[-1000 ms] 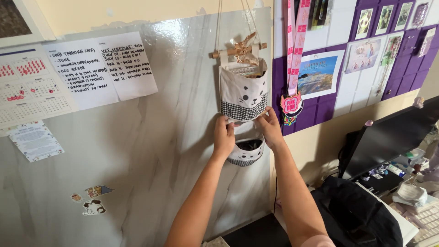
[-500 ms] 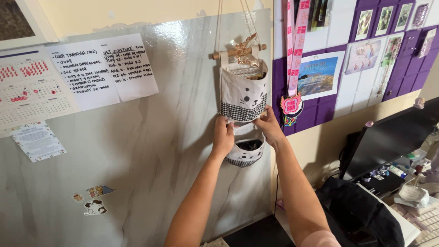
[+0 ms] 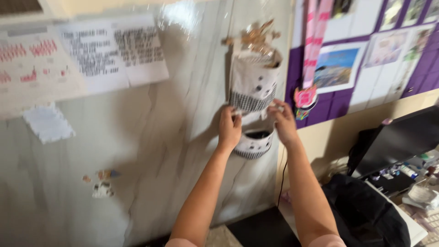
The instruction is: Hanging a wall organizer and then assembling a decorative banner by stringing together cards with letters and dog photos.
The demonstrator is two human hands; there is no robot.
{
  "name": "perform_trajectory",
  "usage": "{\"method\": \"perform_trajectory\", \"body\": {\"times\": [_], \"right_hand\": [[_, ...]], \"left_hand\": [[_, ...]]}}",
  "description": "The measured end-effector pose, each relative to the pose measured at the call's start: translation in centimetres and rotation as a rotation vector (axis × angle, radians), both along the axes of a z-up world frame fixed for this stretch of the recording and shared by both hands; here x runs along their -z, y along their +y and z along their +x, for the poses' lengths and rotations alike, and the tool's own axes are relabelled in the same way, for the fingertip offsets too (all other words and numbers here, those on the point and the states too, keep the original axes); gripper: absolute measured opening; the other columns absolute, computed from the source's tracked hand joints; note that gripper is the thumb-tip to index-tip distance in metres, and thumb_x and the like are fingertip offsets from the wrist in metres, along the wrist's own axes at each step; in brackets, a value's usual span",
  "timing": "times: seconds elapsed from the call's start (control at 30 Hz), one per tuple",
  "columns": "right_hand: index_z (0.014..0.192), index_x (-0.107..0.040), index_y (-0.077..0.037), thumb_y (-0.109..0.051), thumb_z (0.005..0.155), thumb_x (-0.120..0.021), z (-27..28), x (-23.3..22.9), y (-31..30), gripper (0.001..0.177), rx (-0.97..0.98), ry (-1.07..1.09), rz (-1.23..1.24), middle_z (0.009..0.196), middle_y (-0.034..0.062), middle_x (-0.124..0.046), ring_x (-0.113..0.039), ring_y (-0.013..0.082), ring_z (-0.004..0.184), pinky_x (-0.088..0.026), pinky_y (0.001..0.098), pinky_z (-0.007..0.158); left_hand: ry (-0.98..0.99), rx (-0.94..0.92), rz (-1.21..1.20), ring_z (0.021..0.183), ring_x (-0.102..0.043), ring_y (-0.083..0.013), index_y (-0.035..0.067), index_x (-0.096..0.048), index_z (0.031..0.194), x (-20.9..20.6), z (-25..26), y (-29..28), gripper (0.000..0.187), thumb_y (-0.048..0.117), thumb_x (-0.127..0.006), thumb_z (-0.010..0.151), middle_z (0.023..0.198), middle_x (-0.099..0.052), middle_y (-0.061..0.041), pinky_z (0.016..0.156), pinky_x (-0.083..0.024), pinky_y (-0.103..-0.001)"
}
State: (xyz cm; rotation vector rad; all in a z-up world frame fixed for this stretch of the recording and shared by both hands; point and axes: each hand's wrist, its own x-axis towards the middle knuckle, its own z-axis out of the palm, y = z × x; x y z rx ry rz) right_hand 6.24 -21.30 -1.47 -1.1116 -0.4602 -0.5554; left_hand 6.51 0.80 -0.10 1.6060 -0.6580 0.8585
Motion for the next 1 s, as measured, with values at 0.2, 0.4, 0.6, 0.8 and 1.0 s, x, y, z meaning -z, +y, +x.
{"method": "perform_trajectory", "body": {"times": [0.2, 0.4, 0.6, 0.8, 1.0], "right_hand": [[0.14, -0.048, -0.011, -0.025, 0.106, -0.06, -8.6, 6.8, 2.7, 0.039, 0.372, 0.063, 0.13, 0.128, 0.008, -0.065, -0.062, 0.018, 0.119, -0.05, 0.0374, 0.103], [0.138, -0.046, -0.011, -0.017, 0.112, -0.06, -15.1, 19.9, 9.5, 0.03, 0.298, 0.096, 0.094, 0.135, 0.0073, -0.06, -0.059, 0.0183, 0.124, -0.049, 0.0329, 0.106], [0.103, -0.074, -0.003, -0.015, 0.105, -0.064, -22.5, 29.9, 19.2, 0.016, 0.08, 0.559, -0.389, 0.091, 0.0056, -0.077, -0.068, 0.011, 0.085, -0.052, 0.0279, 0.088], [0.106, -0.069, -0.005, -0.017, 0.101, -0.054, -30.6, 32.0, 35.5, 0.02, -0.544, 0.605, -0.475, 0.117, 0.0021, -0.073, -0.072, 0.0129, 0.101, -0.057, 0.03, 0.092], [0.089, -0.076, -0.006, -0.022, 0.102, -0.069, -36.7, 34.9, 43.2, 0.022, -0.675, 0.531, -1.224, 0.093, 0.0103, -0.076, -0.072, 0.0261, 0.086, -0.056, 0.0352, 0.078]], "left_hand": [[-0.051, -0.151, -0.048, 0.123, -0.054, -0.037, 0.003, -0.05, 0.137, 1.4, -13.3, 4.9, 0.046, 0.019, -0.069, 0.098, 0.129, -0.056, -0.021, 0.105, -0.043, -0.045], [0.2, 0.012, 0.157, 0.112, -0.061, -0.0308, 0.005, -0.057, 0.126, 14.4, -24.4, 12.9, 0.036, 0.022, -0.069, 0.096, 0.116, -0.064, -0.013, 0.102, -0.046, -0.041], [1.062, 0.074, 0.226, 0.061, -0.068, -0.0214, 0.004, -0.068, 0.081, 25.3, -35.1, 24.7, 0.033, 0.033, -0.072, 0.097, 0.069, -0.069, -0.005, 0.061, -0.052, -0.035], [1.104, -0.123, -0.047, 0.069, -0.068, -0.0207, 0.005, -0.066, 0.086, 31.8, -41.7, 32.1, 0.028, 0.029, -0.066, 0.1, 0.073, -0.069, -0.004, 0.064, -0.053, -0.034], [1.16, -0.152, -0.076, 0.08, -0.073, -0.0233, 0.005, -0.067, 0.102, 35.1, -47.0, 41.3, 0.022, 0.024, -0.071, 0.091, 0.089, -0.073, -0.009, 0.072, -0.056, -0.036]]}}
